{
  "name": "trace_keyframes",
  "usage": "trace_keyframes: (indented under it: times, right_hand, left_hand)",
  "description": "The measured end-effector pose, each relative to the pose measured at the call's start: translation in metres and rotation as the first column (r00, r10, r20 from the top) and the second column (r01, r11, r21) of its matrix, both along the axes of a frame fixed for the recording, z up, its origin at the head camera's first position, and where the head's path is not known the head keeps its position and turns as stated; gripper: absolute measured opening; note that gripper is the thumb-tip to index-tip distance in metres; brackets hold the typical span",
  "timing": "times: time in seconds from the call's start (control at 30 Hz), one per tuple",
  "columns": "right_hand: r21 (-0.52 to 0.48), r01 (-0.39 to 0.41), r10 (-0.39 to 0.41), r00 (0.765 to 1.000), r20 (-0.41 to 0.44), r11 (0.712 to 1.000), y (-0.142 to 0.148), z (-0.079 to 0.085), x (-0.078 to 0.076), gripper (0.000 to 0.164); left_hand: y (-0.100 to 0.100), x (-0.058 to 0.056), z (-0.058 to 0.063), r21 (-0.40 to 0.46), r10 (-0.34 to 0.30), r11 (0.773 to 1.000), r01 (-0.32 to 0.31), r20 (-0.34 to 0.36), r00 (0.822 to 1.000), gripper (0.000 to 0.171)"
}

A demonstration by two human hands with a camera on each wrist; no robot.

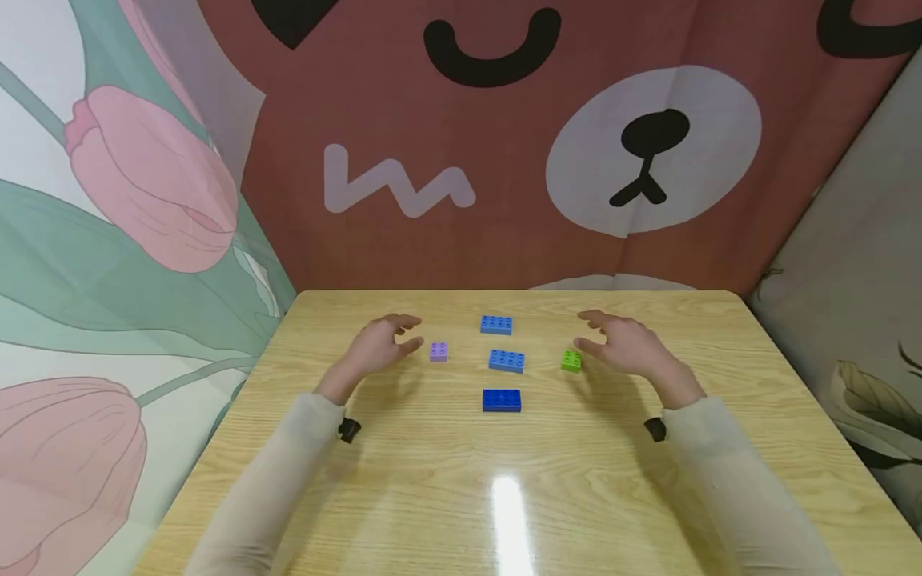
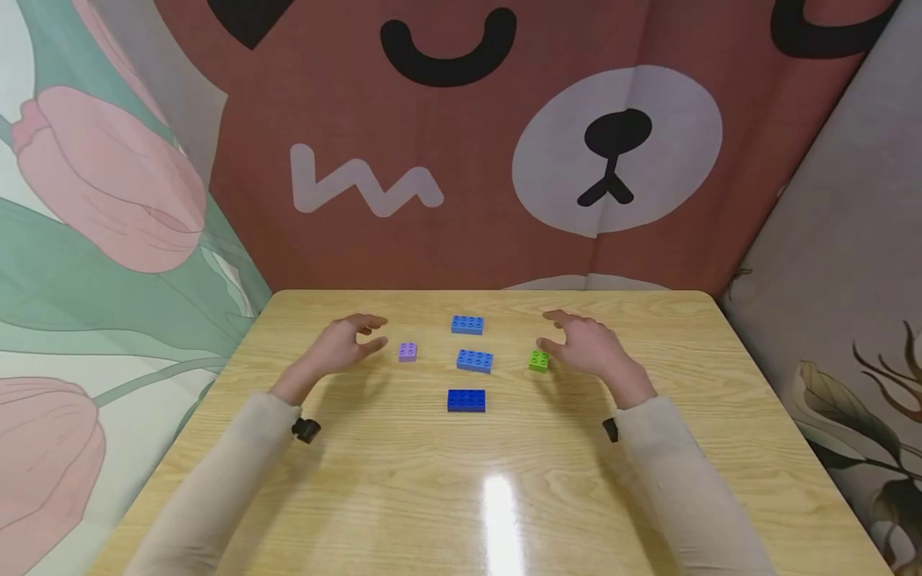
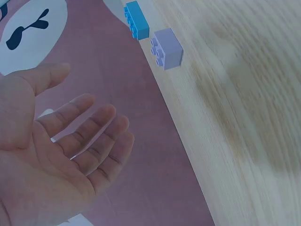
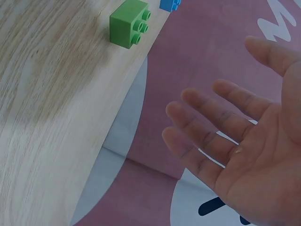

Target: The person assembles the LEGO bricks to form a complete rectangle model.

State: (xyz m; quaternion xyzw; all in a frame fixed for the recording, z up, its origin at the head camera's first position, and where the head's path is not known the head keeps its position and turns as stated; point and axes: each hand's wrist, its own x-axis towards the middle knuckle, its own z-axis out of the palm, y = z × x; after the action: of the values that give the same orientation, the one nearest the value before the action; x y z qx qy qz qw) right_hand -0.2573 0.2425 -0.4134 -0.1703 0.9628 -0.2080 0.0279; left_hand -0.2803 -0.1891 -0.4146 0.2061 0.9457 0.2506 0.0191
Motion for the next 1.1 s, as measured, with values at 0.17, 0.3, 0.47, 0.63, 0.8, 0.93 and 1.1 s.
trace_keyframes:
  times: [0.17,0.3,0.47,0.63,0.8,0.93,1.1]
  right_hand:
    - [-0.013,-0.004,0.004,1.000,0.002,1.000,-0.002,0.001,0.001,0.063]
    - [-0.026,-0.008,0.008,1.000,-0.003,1.000,-0.003,-0.001,0.001,0.061]
    - [-0.037,-0.007,0.007,1.000,-0.007,0.999,-0.007,-0.004,0.001,0.059]
    - [-0.050,-0.012,0.011,1.000,-0.015,0.999,-0.011,-0.006,0.002,0.057]
    - [-0.074,-0.022,0.021,1.000,-0.015,0.997,-0.013,-0.008,0.001,0.055]
    - [-0.100,-0.027,0.027,1.000,0.001,0.995,-0.016,-0.011,0.000,0.054]
    - [-0.119,-0.032,0.033,0.999,0.008,0.992,-0.019,-0.013,0.000,0.052]
  left_hand:
    - [0.003,0.003,-0.001,0.024,-0.013,1.000,0.013,0.018,1.000,0.046]
    - [0.006,0.004,-0.004,0.057,-0.031,0.998,0.029,0.034,0.999,0.045]
    - [0.010,0.007,-0.008,0.093,-0.044,0.995,0.039,0.050,0.998,0.044]
    - [0.013,0.011,-0.009,0.114,-0.065,0.992,0.060,0.041,0.997,0.041]
    - [0.018,0.012,-0.012,0.132,-0.091,0.988,0.086,0.033,0.995,0.037]
    - [0.023,0.013,-0.014,0.144,-0.111,0.984,0.103,0.044,0.993,0.036]
    - [0.028,0.016,-0.017,0.167,-0.119,0.980,0.106,0.068,0.991,0.035]
